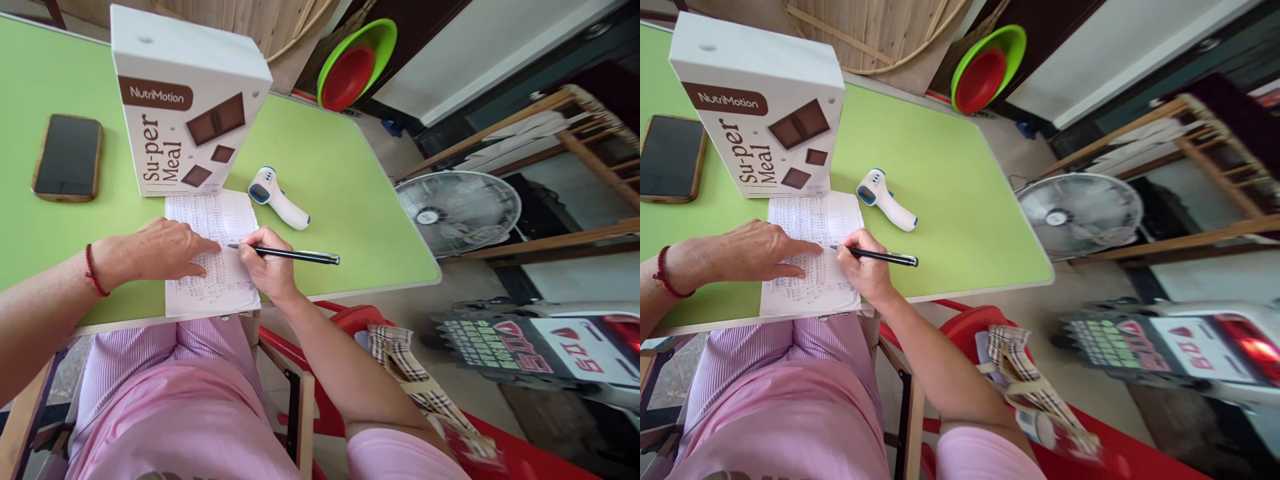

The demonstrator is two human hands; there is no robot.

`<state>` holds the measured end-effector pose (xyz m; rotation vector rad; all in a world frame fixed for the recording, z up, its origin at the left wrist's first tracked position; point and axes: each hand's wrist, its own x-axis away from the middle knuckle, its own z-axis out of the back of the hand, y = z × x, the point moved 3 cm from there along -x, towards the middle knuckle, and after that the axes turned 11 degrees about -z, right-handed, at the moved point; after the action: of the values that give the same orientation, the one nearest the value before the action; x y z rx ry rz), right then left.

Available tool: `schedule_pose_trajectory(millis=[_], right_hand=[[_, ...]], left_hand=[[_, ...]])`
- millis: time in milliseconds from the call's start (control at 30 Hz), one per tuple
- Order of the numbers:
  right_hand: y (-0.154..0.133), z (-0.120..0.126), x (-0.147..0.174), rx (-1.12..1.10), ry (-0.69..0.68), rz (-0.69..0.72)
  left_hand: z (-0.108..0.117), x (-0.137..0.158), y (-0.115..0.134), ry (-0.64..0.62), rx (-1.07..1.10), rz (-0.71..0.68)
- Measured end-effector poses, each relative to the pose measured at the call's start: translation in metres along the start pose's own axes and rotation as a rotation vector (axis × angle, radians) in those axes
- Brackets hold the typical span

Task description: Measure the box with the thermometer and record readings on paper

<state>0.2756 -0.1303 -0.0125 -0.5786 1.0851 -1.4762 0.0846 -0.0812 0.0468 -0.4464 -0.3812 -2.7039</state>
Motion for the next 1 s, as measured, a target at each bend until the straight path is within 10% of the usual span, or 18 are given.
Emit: schedule_pose_trajectory(millis=[1000], right_hand=[[0.0000,0.0035,-0.0006,-0.005,0.037,0.011]], left_hand=[[-0.0024,-0.0015,-0.0034,0.019,0.035,0.005]])
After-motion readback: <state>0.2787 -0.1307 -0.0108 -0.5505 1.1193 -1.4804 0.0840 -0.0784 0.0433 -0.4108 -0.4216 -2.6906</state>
